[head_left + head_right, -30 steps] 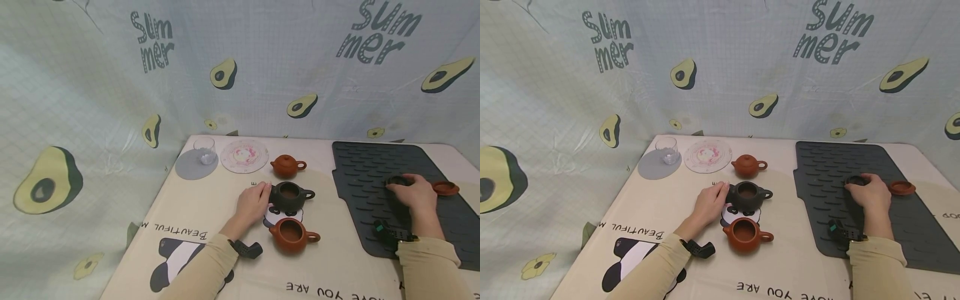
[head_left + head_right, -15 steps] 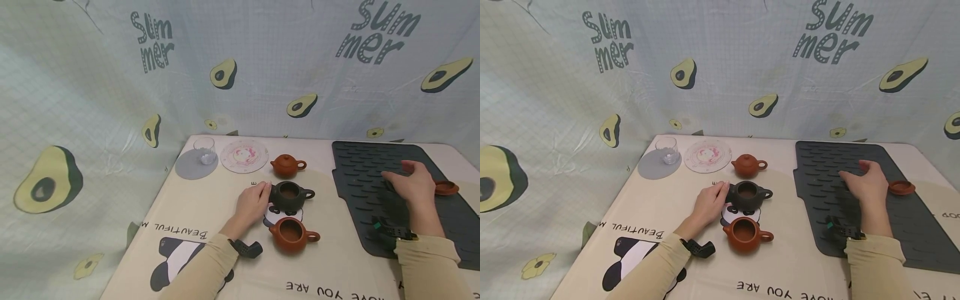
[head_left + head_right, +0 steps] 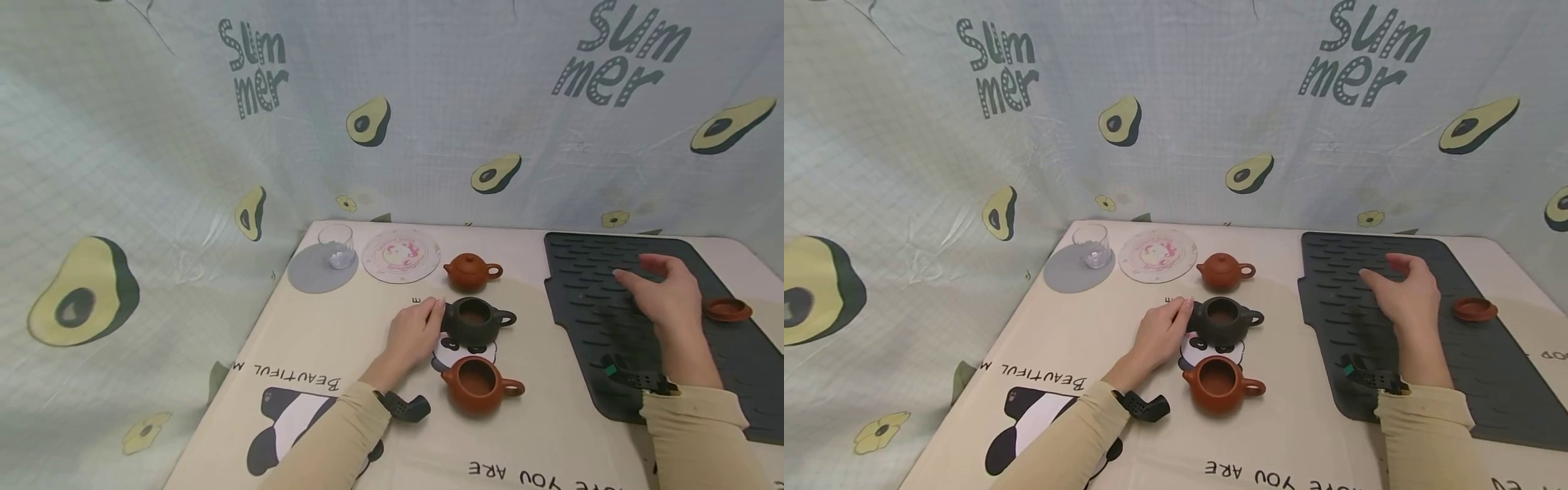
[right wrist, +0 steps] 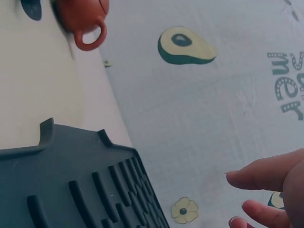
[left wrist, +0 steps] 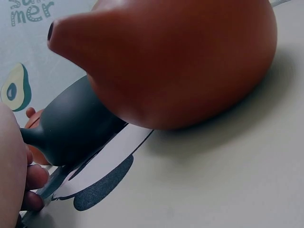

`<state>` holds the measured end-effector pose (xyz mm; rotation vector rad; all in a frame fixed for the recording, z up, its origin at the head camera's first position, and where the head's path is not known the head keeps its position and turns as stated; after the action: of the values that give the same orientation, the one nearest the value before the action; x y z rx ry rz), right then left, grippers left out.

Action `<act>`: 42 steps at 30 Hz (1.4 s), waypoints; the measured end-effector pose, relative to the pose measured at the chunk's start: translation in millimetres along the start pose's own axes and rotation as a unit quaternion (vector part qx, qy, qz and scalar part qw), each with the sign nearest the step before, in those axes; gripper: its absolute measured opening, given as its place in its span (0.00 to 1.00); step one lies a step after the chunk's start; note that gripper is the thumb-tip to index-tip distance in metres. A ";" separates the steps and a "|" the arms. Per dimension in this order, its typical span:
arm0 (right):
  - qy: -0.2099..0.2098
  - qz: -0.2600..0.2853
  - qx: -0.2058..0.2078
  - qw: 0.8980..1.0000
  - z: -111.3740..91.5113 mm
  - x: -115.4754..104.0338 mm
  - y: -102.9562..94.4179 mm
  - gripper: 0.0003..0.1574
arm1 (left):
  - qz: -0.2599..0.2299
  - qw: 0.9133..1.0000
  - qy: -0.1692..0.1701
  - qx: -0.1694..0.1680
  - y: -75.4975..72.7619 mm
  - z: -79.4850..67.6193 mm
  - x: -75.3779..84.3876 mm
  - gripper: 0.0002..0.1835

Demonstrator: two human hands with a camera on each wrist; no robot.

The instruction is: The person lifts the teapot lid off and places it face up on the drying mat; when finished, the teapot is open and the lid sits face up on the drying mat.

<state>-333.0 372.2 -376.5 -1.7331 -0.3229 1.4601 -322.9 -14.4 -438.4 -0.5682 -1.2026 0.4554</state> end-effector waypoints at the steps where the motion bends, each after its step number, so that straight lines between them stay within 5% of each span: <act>1: 0.001 0.002 0.003 1.000 -0.5 -0.7 -0.7 0.47 | 0.000 1.000 0.001 0.000 0.0 0.2 0.3 0.20; 16: -0.005 0.013 0.013 1.000 -1.6 -7.6 -0.3 0.44 | 0.003 1.000 -0.008 -0.004 -0.1 -0.4 -0.6 0.20; 42: -0.056 -0.005 -0.028 0.998 -5.4 -19.7 7.5 0.46 | -0.004 1.000 -0.011 -0.006 1.5 -0.7 -0.5 0.20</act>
<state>-336.2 352.3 -368.4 -1.6937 -0.4356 1.5573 -322.4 -13.7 -439.9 -0.5698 -1.2299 0.4487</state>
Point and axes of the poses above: each hand's wrist, its own z-axis towards the middle knuckle, its own y-axis out of the palm, x = y × z, the point moved 6 cm from there along z, towards the middle knuckle, and after that the axes turned 9 degrees about -z, right-handed, at the moved point
